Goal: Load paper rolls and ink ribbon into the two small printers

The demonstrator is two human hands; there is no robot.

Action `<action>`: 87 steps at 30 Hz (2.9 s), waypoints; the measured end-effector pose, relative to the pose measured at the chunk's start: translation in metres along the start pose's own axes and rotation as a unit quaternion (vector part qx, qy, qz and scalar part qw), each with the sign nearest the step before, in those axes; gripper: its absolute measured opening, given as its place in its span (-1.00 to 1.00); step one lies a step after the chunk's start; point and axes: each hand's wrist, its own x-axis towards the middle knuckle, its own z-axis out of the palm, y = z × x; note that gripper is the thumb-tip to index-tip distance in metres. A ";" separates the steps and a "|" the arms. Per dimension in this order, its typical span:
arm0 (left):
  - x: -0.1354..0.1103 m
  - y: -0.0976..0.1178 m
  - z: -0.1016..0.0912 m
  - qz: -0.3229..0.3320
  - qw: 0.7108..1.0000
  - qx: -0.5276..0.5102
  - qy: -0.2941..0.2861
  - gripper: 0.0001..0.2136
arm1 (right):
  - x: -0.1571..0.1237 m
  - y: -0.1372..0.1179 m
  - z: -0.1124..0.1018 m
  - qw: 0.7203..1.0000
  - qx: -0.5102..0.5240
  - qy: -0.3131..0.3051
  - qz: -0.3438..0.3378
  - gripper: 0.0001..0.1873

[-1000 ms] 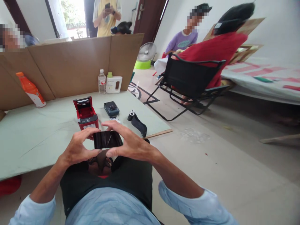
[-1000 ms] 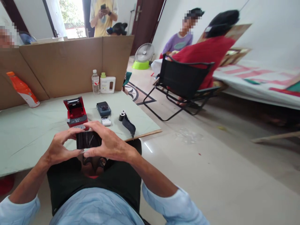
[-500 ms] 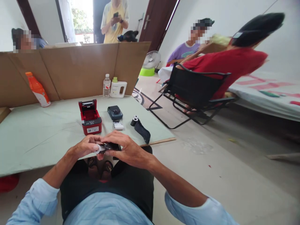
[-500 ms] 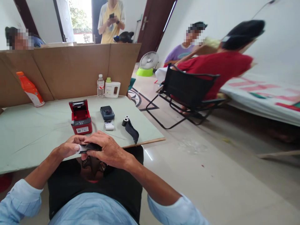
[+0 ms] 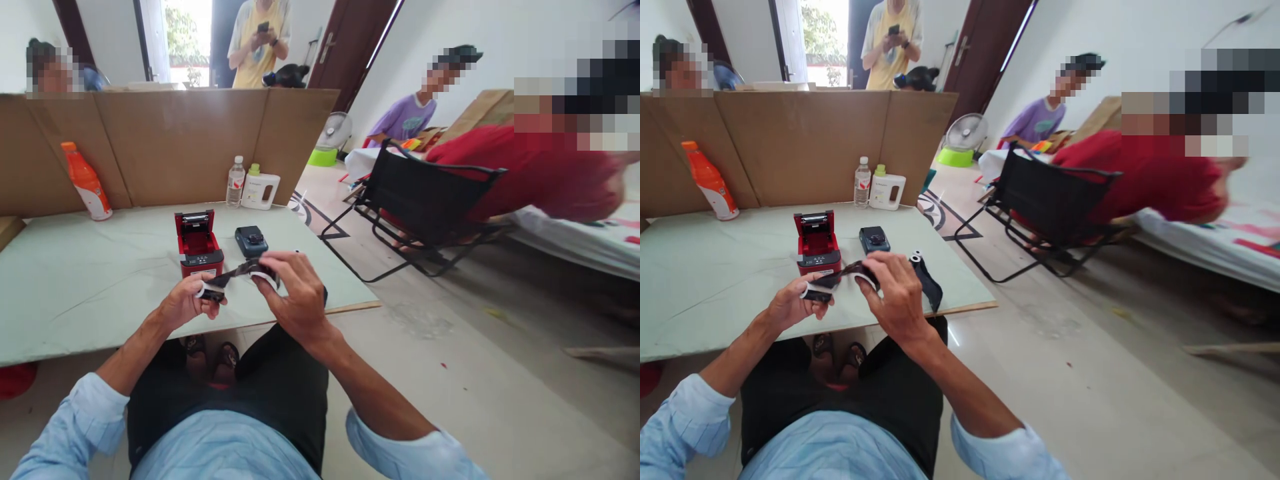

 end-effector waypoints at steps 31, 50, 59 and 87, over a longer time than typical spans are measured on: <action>-0.010 0.014 0.035 0.047 0.996 0.010 0.081 -0.46 | -0.031 0.028 0.059 0.955 0.268 -0.093 0.083 -0.51; -0.013 0.006 0.040 0.030 0.999 0.012 0.040 -0.41 | -0.019 -0.001 0.033 0.979 0.190 -0.076 -0.013 -0.69; -0.009 0.037 0.035 -0.108 0.981 0.113 -0.112 -0.21 | -0.008 -0.006 0.010 0.941 0.244 -0.231 -0.050 -0.76; -0.034 0.016 0.067 0.020 0.997 0.055 0.043 -0.31 | -0.023 0.003 0.013 0.908 0.363 -0.198 0.071 -0.59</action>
